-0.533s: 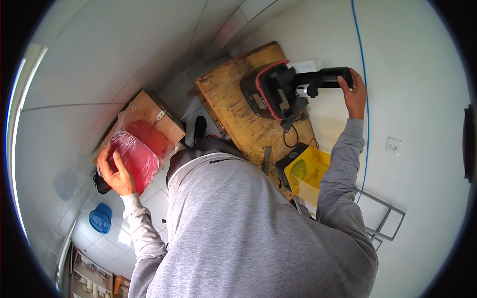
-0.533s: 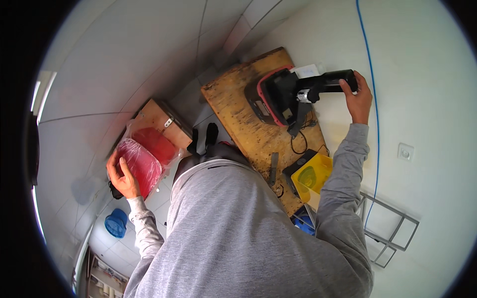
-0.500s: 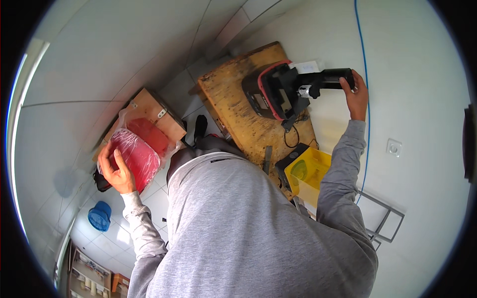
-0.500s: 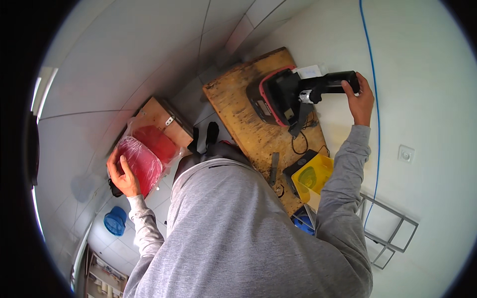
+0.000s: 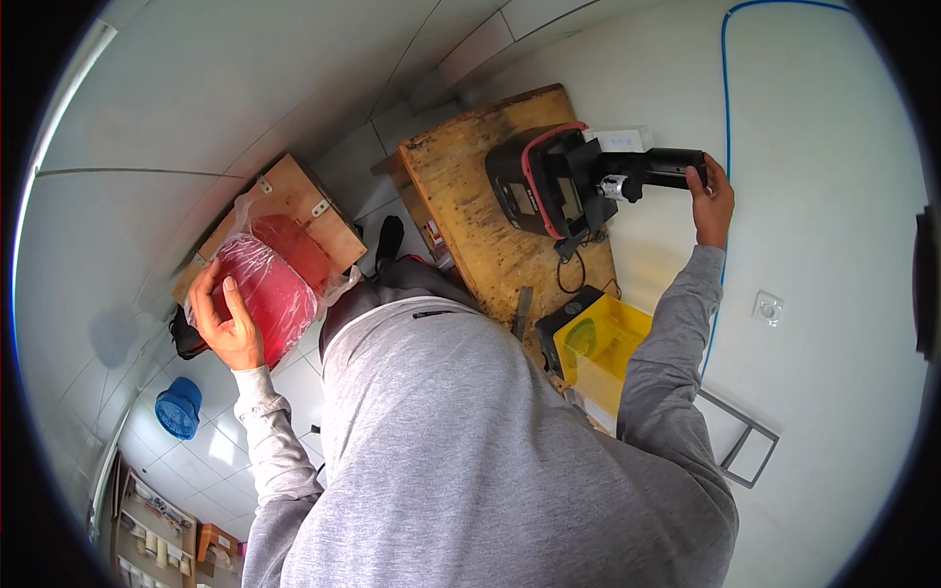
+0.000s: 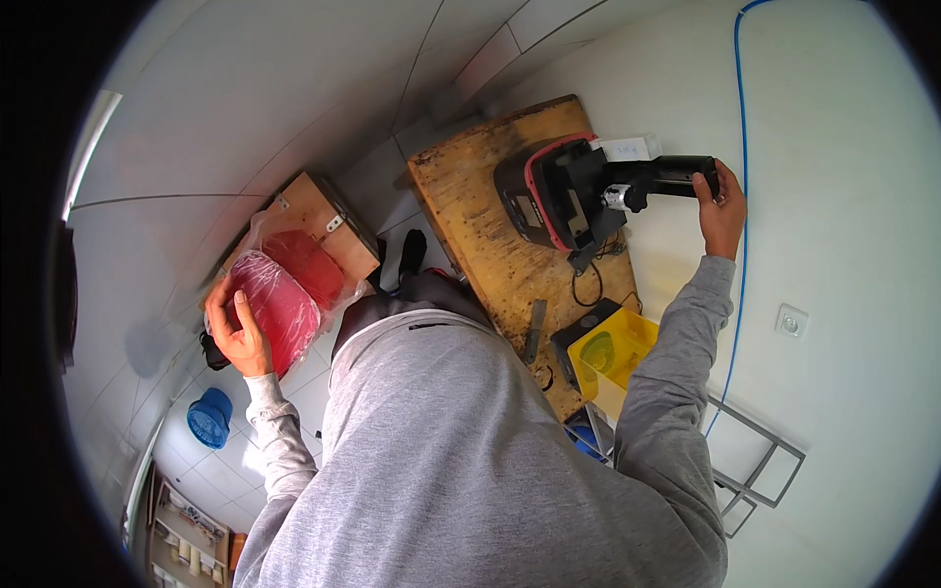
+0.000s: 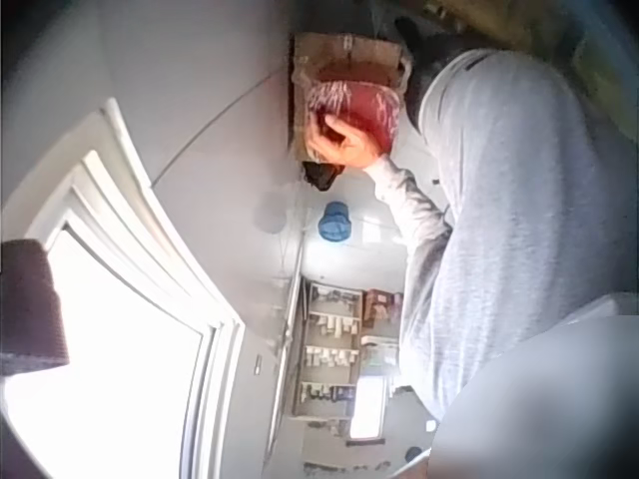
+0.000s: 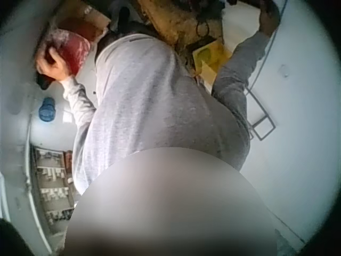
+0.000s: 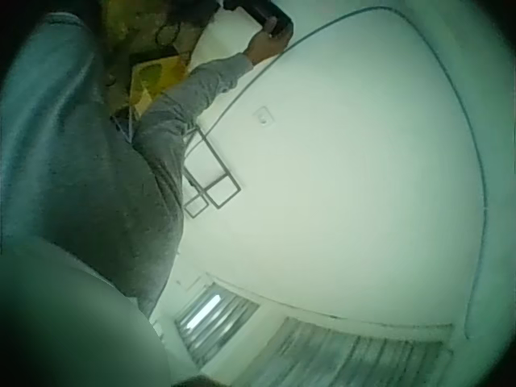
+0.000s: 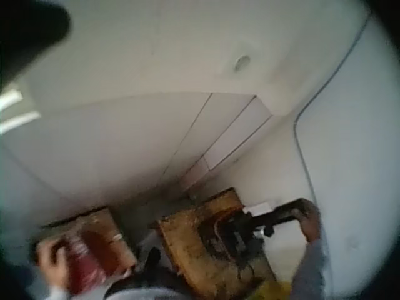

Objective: Preparing and wrapping a 3D printer and its components.

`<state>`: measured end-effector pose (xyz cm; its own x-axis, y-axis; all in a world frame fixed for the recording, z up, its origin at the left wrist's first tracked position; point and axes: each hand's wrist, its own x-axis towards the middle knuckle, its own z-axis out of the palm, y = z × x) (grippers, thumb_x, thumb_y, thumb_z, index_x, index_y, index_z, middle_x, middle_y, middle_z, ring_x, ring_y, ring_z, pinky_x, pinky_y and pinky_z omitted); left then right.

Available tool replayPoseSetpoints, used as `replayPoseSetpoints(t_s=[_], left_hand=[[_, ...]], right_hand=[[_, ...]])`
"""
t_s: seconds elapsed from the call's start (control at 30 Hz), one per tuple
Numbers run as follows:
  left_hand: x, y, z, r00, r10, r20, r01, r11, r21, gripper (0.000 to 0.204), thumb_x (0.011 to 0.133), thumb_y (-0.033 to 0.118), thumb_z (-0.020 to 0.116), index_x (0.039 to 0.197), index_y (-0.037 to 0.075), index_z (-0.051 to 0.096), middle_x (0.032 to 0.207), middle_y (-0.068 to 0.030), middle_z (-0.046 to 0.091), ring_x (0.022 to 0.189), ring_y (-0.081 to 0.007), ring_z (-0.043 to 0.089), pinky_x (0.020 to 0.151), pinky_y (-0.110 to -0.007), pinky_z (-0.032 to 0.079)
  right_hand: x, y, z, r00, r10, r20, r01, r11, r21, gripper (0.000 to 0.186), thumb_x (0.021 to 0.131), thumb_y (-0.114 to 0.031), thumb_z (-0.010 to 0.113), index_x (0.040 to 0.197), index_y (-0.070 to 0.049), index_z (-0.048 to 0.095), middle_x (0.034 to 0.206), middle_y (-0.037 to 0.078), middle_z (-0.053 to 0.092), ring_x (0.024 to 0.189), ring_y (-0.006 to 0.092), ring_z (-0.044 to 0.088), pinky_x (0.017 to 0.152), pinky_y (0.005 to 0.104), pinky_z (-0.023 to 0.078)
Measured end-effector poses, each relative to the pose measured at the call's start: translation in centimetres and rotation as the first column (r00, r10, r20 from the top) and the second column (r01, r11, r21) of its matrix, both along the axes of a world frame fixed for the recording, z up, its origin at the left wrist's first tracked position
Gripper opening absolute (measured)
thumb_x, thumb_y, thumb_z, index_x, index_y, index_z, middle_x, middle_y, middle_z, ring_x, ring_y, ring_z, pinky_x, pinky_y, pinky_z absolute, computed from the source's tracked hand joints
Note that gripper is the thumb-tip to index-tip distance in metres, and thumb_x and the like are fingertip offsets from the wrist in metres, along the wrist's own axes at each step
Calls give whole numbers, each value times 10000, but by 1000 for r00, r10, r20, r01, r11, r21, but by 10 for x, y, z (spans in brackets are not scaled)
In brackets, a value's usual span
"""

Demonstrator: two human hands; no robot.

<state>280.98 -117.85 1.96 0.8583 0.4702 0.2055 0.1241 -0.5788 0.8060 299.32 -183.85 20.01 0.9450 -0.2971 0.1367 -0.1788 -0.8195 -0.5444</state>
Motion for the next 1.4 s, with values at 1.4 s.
replayPoseSetpoints(t_s=[1.4], left_hand=[[3,4,-15,995,-47,-93,70,962,264,245,1044,127,636,1244,-6,683,1204,-164,651,1130,-316,623,1004,-408,492]], right_hand=[[-139,46,-190,809,-432,399,253,868,427,237,1107,-237,566,1075,-7,618,852,6,591,770,100,538,718,257,461]])
